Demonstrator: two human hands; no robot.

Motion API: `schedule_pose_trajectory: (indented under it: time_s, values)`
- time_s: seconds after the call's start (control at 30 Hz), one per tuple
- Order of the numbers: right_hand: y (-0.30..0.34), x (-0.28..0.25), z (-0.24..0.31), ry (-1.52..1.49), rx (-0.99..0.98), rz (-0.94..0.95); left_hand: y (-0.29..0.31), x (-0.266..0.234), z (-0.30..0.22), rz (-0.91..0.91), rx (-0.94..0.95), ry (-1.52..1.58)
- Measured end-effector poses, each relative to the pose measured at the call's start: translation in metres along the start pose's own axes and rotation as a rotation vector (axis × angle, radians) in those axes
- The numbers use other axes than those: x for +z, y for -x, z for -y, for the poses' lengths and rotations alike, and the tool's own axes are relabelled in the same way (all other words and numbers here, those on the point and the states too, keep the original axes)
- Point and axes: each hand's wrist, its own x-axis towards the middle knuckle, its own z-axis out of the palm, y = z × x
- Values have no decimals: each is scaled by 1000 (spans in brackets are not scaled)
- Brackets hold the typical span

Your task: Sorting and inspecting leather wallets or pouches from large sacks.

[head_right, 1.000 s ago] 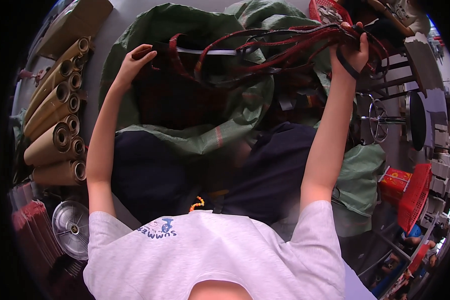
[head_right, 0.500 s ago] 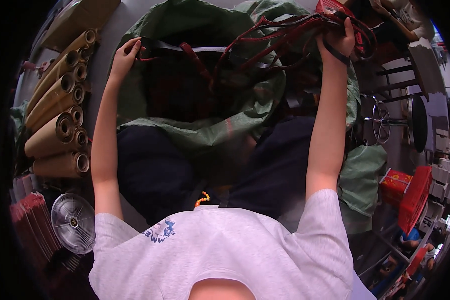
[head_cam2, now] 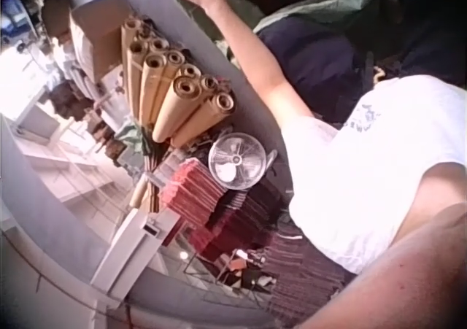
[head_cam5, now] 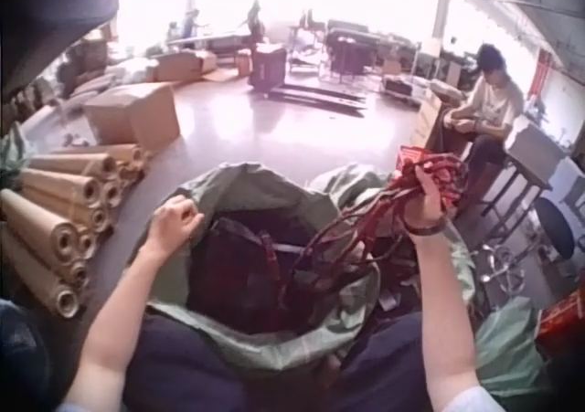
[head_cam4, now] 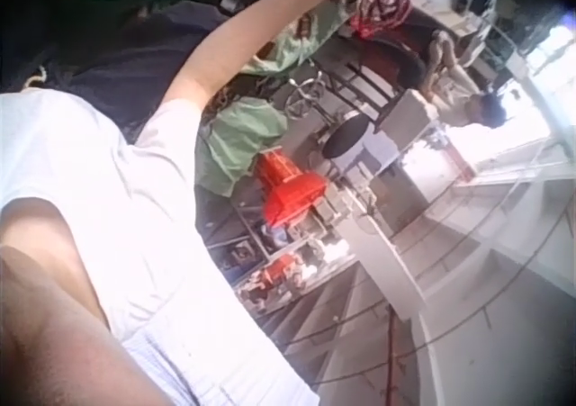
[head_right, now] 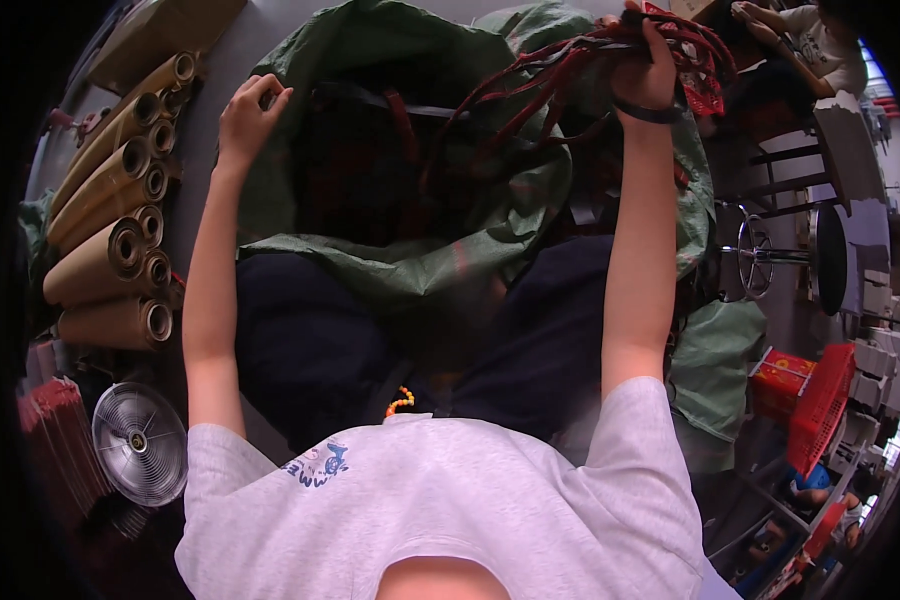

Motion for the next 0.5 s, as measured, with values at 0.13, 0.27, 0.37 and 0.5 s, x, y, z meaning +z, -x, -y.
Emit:
schedule_pose_trajectory:
  time_s: [0.13, 0.27, 0.37, 0.5]
  values:
    - [-9, 4, -29, 43, 205, 153, 5, 4, 9, 1, -94, 21]
    - [-9, 13, -44, 135, 215, 152, 12, 28, 16, 83, -152, 128]
    - [-13, 26, -47, 181, 205, 143, 7, 46, 16, 48, -113, 146]
    - [-14, 48, -50, 190, 188, 181, 9, 58, -11, 254, -188, -49]
